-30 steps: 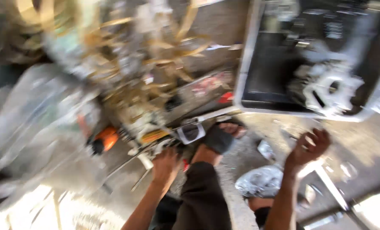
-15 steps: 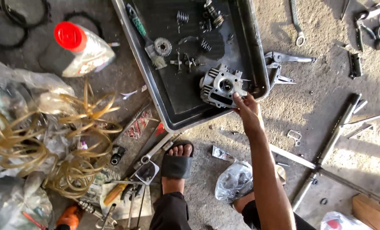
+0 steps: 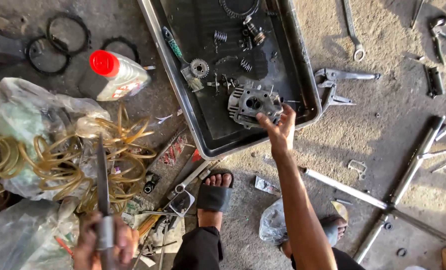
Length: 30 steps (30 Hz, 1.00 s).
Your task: Cleaning carbon deposits from the ports of a motorcycle cylinder head using a metal scraping tool.
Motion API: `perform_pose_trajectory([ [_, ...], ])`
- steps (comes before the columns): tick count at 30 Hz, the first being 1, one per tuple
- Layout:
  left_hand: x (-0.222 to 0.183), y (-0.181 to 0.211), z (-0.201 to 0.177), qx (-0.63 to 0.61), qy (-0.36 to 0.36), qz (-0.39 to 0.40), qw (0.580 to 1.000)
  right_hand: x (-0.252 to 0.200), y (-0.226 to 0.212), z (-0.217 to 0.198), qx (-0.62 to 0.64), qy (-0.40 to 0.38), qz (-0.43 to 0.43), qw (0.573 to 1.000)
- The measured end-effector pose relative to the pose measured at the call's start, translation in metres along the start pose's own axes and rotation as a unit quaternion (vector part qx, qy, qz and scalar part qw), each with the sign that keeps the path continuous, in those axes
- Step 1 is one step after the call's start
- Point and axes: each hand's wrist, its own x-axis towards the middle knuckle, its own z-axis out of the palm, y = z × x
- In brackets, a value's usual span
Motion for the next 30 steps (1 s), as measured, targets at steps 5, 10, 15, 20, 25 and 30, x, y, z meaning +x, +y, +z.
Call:
perform_pose_trajectory([
  [5, 0.073, 0.005, 0.056, -0.232, -0.328, 0.051, 0.914, -0.009, -0.011, 0.000, 0.044, -0.120, 0.010, 0.992],
  [10, 0.097, -0.046, 0.081, -0.101, -0.152, 0.044, 0.982, 0.001, -0.014, -0.006, 0.108, -0.140, 0.060, 0.982],
  [15, 0.108, -0.106, 0.070, -0.047, 0.009, -0.029, 0.998, 0.025, 0.006, -0.012, 0.193, -0.118, 0.118, 0.967],
  [20, 0.101, -0.120, 0.052, -0.102, -0.016, -0.054, 0.993, -0.015, 0.007, -0.070, 0.142, -0.159, 0.103, 0.971],
  [25, 0.082, -0.120, 0.043, -0.019, -0.007, -0.010, 1.000, -0.082, 0.021, -0.110, 0.071, -0.225, 0.091, 0.967],
  [30, 0.044, -0.127, 0.047, 0.010, -0.061, 0.006, 0.998, -0.123, 0.075, -0.122, -0.058, -0.301, 0.117, 0.945],
])
